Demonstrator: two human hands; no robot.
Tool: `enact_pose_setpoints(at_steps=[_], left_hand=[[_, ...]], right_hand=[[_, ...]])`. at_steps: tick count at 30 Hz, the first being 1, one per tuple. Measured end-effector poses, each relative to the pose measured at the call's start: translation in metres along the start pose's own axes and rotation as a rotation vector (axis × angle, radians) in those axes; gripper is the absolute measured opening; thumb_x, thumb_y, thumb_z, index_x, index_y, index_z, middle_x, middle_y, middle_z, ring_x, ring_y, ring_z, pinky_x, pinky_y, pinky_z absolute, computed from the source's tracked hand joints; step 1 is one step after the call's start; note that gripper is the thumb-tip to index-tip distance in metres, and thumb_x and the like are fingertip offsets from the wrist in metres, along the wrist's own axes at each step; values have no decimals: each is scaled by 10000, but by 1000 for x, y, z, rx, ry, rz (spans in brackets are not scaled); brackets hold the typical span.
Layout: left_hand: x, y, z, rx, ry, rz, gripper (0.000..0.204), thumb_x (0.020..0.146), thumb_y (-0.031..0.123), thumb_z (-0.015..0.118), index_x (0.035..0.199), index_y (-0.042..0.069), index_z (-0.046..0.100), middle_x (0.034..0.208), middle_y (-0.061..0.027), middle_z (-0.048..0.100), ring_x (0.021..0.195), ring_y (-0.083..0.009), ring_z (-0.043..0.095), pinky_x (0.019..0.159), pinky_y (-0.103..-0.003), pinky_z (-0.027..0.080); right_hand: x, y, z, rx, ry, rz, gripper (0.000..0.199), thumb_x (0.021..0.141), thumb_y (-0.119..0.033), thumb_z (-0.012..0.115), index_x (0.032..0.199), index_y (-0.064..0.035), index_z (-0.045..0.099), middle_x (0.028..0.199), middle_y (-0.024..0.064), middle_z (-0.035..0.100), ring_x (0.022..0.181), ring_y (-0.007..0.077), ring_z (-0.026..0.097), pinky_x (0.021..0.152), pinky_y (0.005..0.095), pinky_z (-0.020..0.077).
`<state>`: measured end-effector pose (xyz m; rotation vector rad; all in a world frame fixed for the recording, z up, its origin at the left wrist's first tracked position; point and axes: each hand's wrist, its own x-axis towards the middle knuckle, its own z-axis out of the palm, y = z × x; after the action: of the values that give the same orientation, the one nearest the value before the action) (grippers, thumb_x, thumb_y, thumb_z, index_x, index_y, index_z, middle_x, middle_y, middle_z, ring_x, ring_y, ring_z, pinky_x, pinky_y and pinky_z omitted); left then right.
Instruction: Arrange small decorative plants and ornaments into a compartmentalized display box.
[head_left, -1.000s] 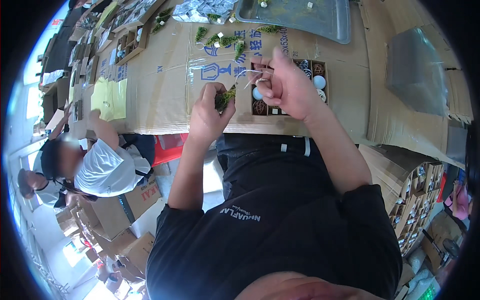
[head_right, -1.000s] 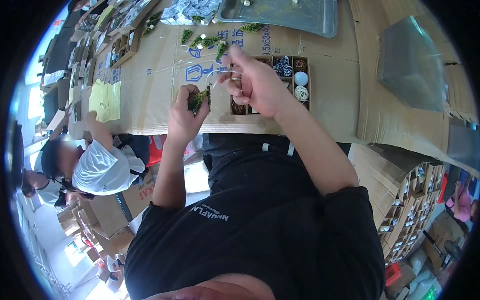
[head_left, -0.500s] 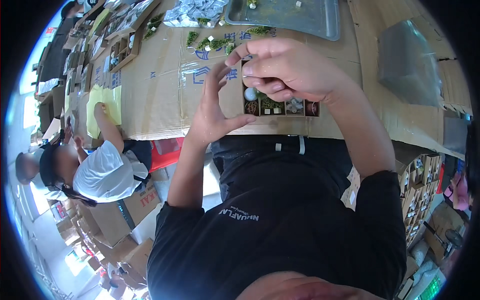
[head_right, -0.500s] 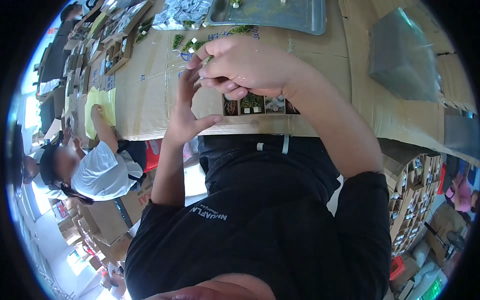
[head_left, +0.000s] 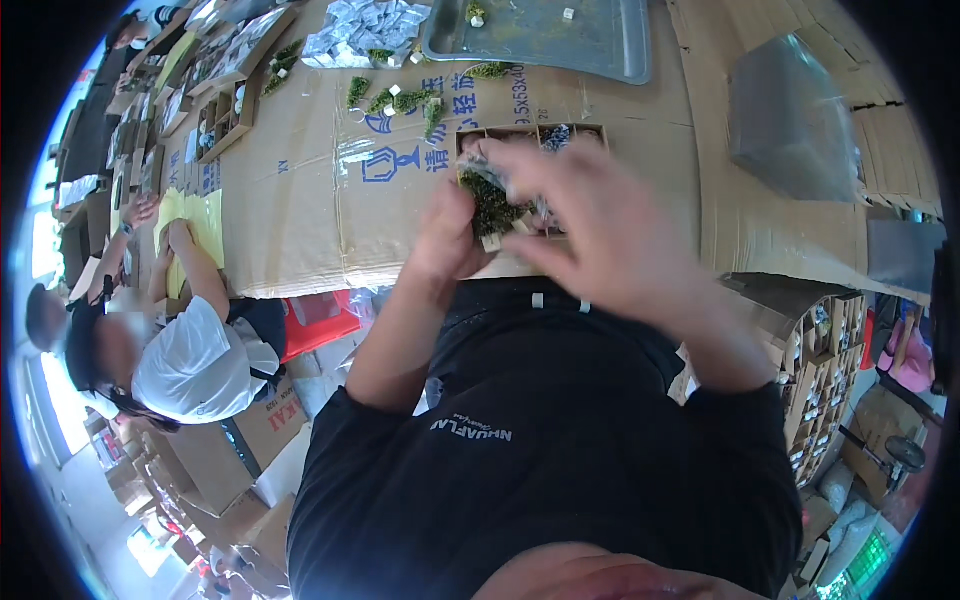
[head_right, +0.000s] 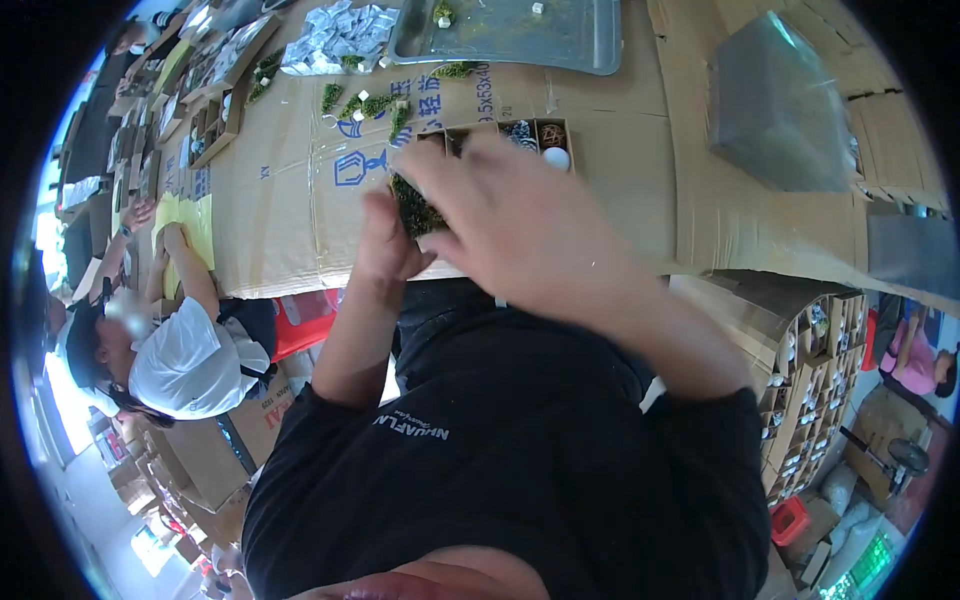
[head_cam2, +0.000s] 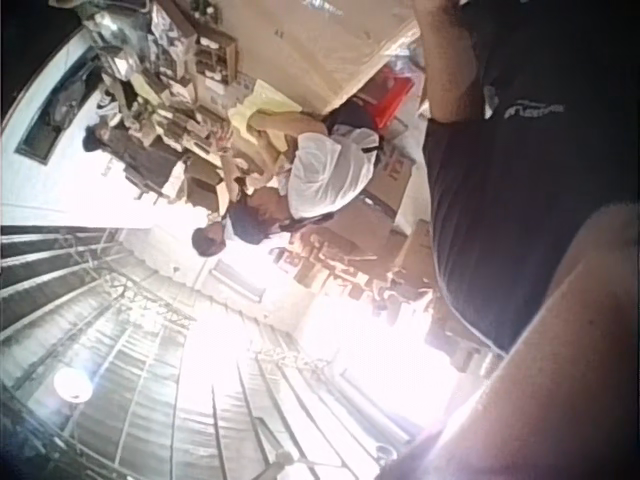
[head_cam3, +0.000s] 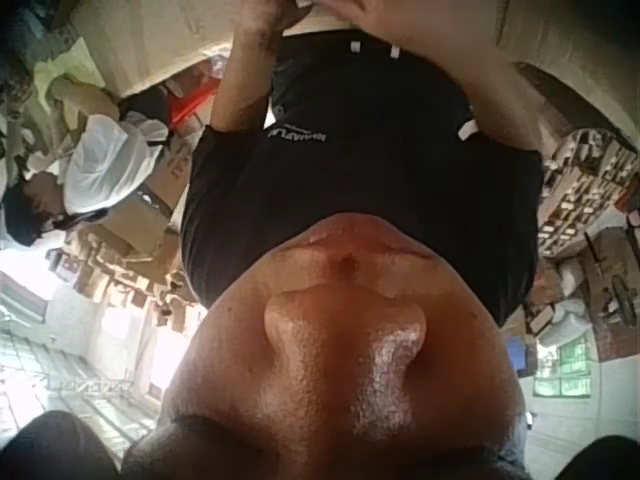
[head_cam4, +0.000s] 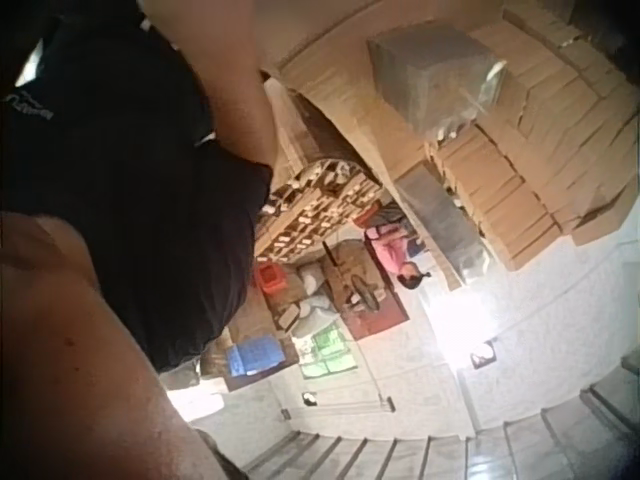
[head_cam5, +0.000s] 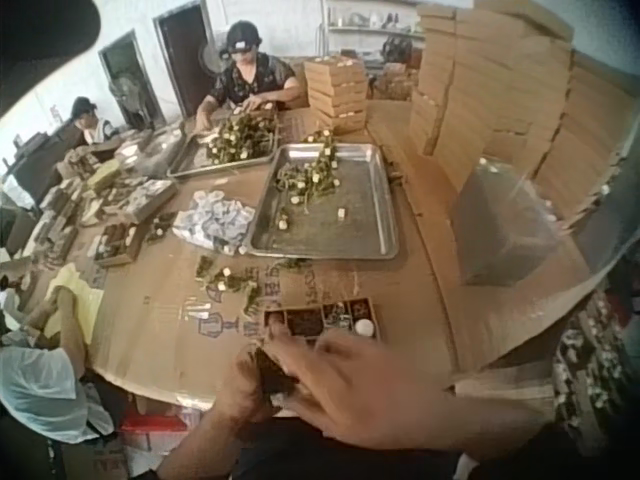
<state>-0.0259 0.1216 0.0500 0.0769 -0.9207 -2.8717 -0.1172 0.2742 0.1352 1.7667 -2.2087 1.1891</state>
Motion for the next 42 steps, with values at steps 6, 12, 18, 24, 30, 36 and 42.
enact_pose_setpoints(at_steps=[6, 12, 18, 24, 30, 36, 42], left_hand=[[-11, -34, -2, -73, 468, -297, 293, 945, -4, 638, 1220, 37, 545, 925, -78, 651, 819, -177, 666, 756, -281, 564], [19, -26, -43, 1506, 16, 522, 462, 834, -83, 634, 1274, 16, 534, 1098, -123, 607, 938, -275, 595, 872, -354, 507], [37, -6, -49, 1828, -693, 531, 710, 865, 143, 585, 1534, 89, 355, 1089, -110, 595, 1117, -294, 563, 947, -377, 505], [55, 0, -68, 1919, -1204, 349, 826, 808, 202, 663, 1543, 31, 329, 1312, -134, 546, 1242, -335, 514, 1059, -428, 456], [39, 20, -86, 1850, -1111, 191, 963, 764, 404, 744, 1517, -29, 329, 1609, -185, 293, 1509, -351, 250, 1232, -467, 216], [14, 11, -101, 2018, -910, 234, 848, 901, 489, 575, 1520, -36, 330, 1617, -194, 277, 1520, -327, 224, 1252, -452, 151], [17, -12, -98, 1989, -734, 335, 672, 956, 430, 542, 1466, 4, 441, 1572, -156, 384, 1488, -295, 311, 1241, -450, 207]], right_hand=[[-84, 16, 61, -120, 96, -79, 327, 807, -129, 645, 1109, -22, 709, 1101, 98, 699, 941, 243, 620, 799, 366, 524], [-100, 17, 51, 342, 168, 486, 165, 924, -149, 672, 1041, -36, 697, 888, 122, 712, 627, 173, 641, 543, 289, 505], [-67, 53, 56, 1350, -302, 1273, 358, 992, -335, 652, 1001, 22, 621, 856, 96, 704, 609, 144, 650, 530, 231, 527], [-86, 46, 104, 1539, 16, 1411, 181, 1040, -190, 558, 1079, -30, 633, 937, 81, 696, 753, 140, 671, 608, 248, 556], [-84, 58, 112, 1494, 19, 1492, 231, 1043, -211, 548, 1115, -5, 625, 957, 127, 710, 765, 196, 708, 637, 302, 583], [31, 78, 45, 344, -561, 1033, 378, 991, -308, 588, 845, 23, 699, 743, 142, 710, 682, 229, 713, 593, 369, 549], [243, 214, 186, -378, -134, 312, 250, 898, -302, 664, 962, -74, 745, 950, 170, 724, 904, 373, 698, 765, 467, 564]])
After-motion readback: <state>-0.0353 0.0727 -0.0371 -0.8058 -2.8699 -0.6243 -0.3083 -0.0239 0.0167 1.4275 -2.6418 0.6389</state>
